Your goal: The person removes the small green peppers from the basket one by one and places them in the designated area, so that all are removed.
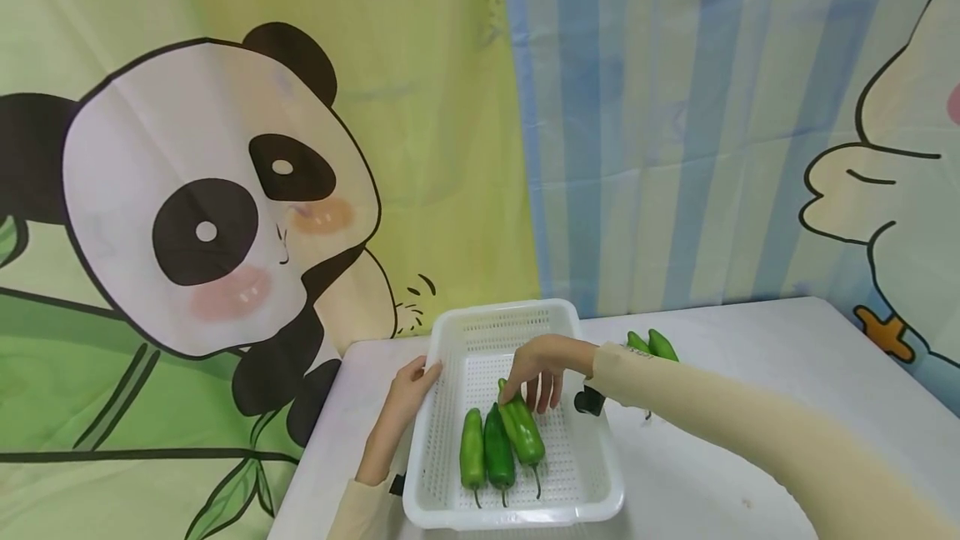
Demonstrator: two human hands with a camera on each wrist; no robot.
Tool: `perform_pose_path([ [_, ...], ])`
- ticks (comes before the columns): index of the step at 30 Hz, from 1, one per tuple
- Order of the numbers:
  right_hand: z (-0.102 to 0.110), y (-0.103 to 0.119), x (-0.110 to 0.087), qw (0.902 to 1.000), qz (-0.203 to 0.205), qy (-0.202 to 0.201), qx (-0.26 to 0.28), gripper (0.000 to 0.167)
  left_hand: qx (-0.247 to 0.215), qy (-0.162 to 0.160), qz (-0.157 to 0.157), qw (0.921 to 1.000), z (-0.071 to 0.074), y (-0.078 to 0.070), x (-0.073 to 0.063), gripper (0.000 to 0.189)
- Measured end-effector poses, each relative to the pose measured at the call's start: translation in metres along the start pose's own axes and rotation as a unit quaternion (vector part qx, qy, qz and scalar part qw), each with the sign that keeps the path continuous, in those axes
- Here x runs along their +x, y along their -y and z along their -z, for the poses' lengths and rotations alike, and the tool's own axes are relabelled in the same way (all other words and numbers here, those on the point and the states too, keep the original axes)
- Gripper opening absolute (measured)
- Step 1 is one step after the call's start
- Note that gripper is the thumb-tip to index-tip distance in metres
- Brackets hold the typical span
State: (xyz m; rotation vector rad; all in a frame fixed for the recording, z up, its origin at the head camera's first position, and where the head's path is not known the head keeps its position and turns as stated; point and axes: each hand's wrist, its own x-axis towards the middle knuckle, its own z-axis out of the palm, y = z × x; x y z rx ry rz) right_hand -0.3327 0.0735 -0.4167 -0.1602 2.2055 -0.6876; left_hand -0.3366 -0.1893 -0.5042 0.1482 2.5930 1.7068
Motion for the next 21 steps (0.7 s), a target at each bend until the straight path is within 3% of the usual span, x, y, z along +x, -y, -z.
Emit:
perform_pose_path([
  [9,0.024,0.004,-0.020,0.9968,0.026,0.046,0.059,0.032,0.002,0.004,-0.010,0.9999,-0.003,-0.004,0.000,0.042],
  [15,0.036,0.005,-0.030,0.9943,0.059,0.066,0.059,0.037,0.009,-0.005,-0.006,0.9999,-0.003,-0.005,-0.001,0.037],
  [21,0.048,0.001,-0.038,0.9947,0.066,0.059,0.053,0.040,0.006,-0.010,-0.006,0.9999,0.000,-0.002,-0.003,0.040],
])
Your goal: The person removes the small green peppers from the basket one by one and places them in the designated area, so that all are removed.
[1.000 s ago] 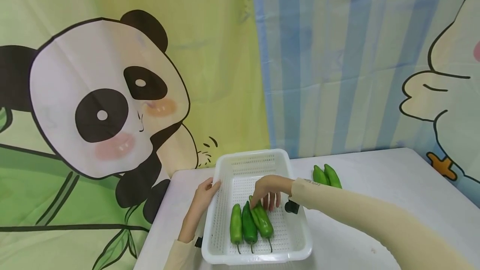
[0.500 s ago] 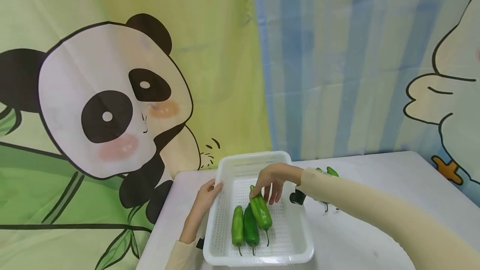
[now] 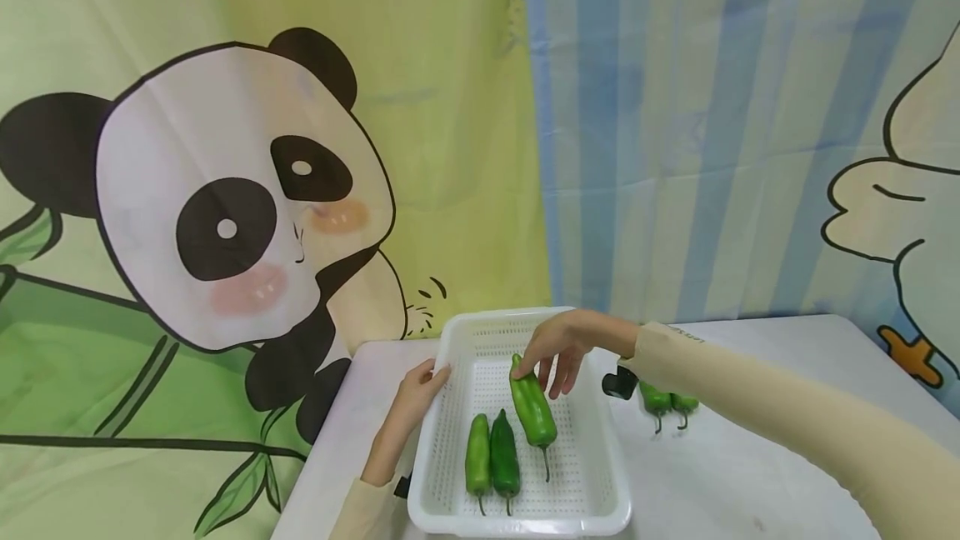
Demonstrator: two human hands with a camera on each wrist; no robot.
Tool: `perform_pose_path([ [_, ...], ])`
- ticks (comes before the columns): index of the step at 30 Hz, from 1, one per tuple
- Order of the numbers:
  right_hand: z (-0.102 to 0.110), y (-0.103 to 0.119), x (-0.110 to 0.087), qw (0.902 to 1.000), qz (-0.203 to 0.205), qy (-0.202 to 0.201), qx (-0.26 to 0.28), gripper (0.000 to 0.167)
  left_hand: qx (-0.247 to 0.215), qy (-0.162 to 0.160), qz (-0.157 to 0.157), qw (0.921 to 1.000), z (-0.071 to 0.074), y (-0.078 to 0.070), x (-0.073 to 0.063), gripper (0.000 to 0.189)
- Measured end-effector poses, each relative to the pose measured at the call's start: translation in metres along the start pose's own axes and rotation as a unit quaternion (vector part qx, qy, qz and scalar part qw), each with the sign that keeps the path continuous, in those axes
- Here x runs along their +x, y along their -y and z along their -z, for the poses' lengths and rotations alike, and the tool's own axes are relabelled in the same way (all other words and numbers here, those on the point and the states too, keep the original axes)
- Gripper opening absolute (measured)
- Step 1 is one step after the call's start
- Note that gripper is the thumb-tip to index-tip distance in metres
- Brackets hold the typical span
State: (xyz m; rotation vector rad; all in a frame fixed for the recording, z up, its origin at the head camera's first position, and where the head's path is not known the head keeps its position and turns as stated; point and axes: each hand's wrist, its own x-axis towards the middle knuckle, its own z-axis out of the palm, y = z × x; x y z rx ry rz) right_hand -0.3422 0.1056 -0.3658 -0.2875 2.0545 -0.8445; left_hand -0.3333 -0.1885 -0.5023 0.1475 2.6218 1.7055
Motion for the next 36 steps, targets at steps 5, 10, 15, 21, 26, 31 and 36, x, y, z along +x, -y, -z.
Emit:
perform_pose_path([
  [5,0.009,-0.008,-0.018,0.9999,0.009,-0.010,0.000,0.039,-0.004,-0.003,0.004,1.0000,-0.002,0.001,0.000,0.041],
  [10,0.020,-0.015,-0.038,0.9997,0.010,-0.023,0.009,0.041,-0.002,-0.009,0.010,0.9999,-0.003,-0.004,-0.001,0.039],
  [15,0.031,-0.025,-0.054,0.9993,0.009,-0.031,0.017,0.044,-0.002,0.010,0.010,0.9999,0.002,-0.026,-0.013,0.035],
  [21,0.043,-0.044,-0.069,0.9985,0.003,-0.048,0.028,0.044,-0.005,0.016,-0.003,0.9999,0.003,-0.025,-0.014,0.039],
  [26,0.052,-0.064,-0.077,0.9970,-0.004,-0.067,0.039,0.037,0.000,0.003,0.007,1.0000,-0.002,0.003,0.002,0.042],
  [31,0.059,-0.085,-0.084,0.9963,-0.011,-0.076,0.039,0.036,-0.005,0.001,0.008,1.0000,-0.001,0.003,0.001,0.041],
  [36,0.067,-0.109,-0.091,0.9955,-0.019,-0.085,0.039,0.040,-0.009,0.001,0.012,0.9999,-0.001,0.005,0.002,0.041],
])
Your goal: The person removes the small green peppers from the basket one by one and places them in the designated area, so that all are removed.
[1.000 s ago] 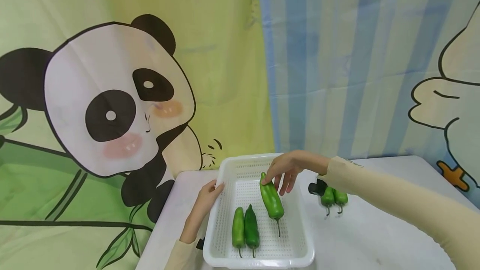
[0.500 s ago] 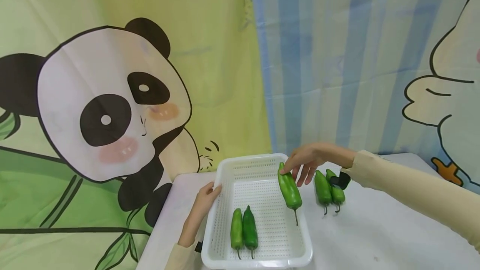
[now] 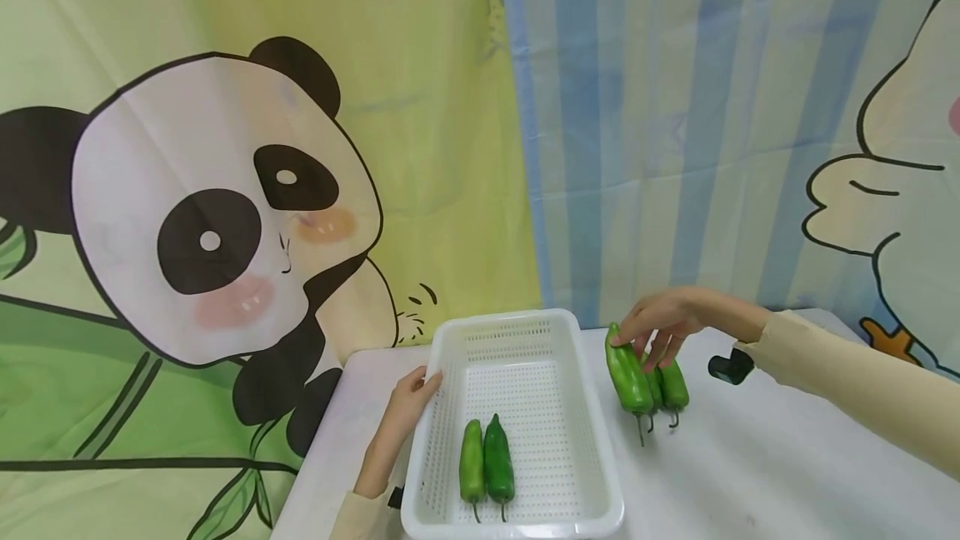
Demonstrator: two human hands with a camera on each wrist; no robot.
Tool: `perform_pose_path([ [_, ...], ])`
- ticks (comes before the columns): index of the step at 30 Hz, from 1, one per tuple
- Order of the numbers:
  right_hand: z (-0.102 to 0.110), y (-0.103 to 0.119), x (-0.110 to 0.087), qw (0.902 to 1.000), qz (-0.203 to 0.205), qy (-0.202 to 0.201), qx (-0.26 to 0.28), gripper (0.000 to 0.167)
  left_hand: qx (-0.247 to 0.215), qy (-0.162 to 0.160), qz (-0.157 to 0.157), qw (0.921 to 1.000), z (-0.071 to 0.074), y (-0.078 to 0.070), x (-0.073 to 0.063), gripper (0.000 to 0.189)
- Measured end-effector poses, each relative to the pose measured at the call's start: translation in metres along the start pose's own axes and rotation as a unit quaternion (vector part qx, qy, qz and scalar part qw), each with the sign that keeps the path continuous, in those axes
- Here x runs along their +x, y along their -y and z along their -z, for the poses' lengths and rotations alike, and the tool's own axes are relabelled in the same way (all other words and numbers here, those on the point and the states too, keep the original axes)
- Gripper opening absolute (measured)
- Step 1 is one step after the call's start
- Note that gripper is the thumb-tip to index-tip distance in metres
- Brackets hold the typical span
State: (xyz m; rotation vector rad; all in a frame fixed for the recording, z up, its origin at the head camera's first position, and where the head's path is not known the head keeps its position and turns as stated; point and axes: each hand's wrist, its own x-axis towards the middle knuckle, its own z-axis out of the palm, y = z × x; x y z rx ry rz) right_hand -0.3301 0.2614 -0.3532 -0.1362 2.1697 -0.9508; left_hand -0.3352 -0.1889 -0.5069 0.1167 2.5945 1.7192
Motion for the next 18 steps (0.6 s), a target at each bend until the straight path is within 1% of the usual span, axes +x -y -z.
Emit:
perform_pose_path([
  [7,0.023,-0.032,-0.003,0.9998,-0.016,-0.013,-0.003,0.039,-0.002,0.000,-0.003,1.0000,0.000,-0.001,-0.001,0.043],
  [9,0.029,-0.041,-0.004,0.9996,-0.020,-0.018,-0.005,0.041,0.000,-0.001,-0.005,1.0000,0.000,-0.003,-0.002,0.044],
  [14,0.040,-0.062,-0.009,0.9989,-0.034,-0.027,-0.016,0.054,0.004,-0.003,-0.001,1.0000,0.001,-0.004,-0.003,0.044],
  [16,0.042,-0.072,-0.009,0.9984,-0.042,-0.032,-0.021,0.055,0.004,-0.002,0.002,1.0000,0.001,-0.003,-0.002,0.042],
  [18,0.044,-0.082,-0.007,0.9975,-0.054,-0.037,-0.024,0.053,0.003,-0.001,0.003,1.0000,0.000,-0.002,-0.002,0.042],
])
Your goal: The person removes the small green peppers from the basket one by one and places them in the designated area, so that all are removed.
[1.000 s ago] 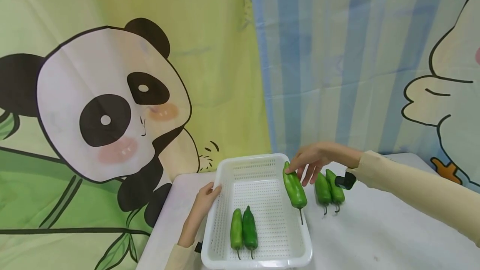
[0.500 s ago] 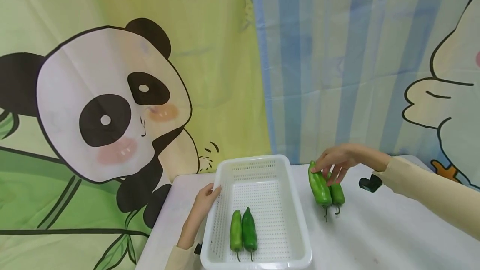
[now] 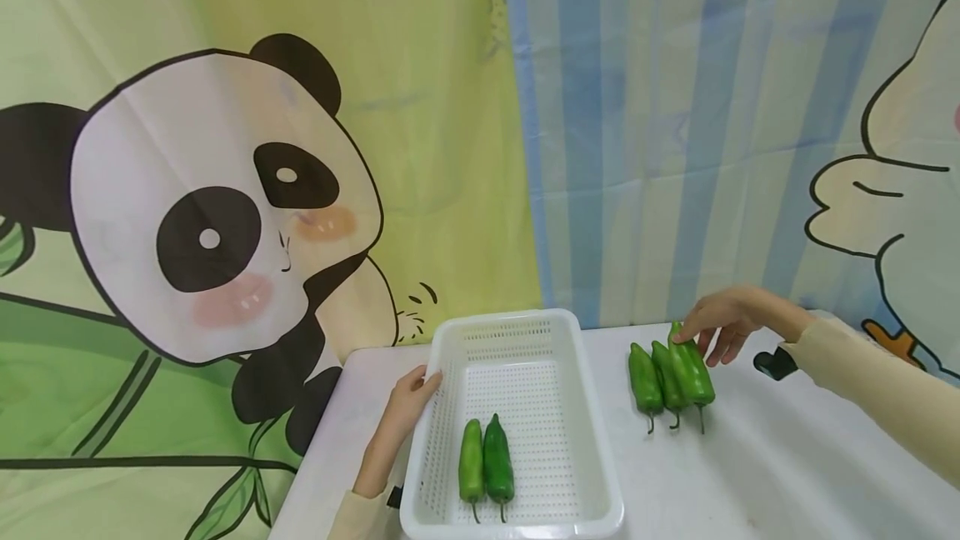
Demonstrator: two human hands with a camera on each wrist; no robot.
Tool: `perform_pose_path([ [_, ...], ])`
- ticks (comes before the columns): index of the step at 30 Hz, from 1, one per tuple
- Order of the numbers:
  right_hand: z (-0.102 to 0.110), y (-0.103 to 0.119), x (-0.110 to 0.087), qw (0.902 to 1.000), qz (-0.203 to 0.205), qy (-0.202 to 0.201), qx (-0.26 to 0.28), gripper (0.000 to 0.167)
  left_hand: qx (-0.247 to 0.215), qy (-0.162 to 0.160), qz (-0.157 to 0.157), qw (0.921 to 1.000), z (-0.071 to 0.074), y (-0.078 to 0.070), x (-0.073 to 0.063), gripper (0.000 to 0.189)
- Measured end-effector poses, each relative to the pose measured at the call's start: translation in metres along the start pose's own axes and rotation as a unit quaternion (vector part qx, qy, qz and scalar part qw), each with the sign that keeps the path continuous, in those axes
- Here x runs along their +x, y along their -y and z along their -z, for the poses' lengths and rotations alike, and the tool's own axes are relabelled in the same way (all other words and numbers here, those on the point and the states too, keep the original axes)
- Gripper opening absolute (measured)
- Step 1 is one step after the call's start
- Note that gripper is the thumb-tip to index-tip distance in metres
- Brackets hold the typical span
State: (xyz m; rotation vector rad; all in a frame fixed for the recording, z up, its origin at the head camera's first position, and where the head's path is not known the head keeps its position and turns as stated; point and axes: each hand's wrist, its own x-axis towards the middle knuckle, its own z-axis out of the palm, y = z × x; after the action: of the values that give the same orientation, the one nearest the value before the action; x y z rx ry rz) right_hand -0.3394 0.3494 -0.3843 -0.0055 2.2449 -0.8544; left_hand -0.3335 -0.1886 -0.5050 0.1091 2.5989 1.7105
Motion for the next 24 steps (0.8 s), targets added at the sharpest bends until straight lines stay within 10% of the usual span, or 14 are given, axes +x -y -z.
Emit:
perform_pose_path([
  [24,-0.020,-0.044,0.045,0.9928,-0.060,-0.088,-0.056,0.051,-0.010,0.009,-0.004,0.9999,0.001,0.001,0.000,0.045],
])
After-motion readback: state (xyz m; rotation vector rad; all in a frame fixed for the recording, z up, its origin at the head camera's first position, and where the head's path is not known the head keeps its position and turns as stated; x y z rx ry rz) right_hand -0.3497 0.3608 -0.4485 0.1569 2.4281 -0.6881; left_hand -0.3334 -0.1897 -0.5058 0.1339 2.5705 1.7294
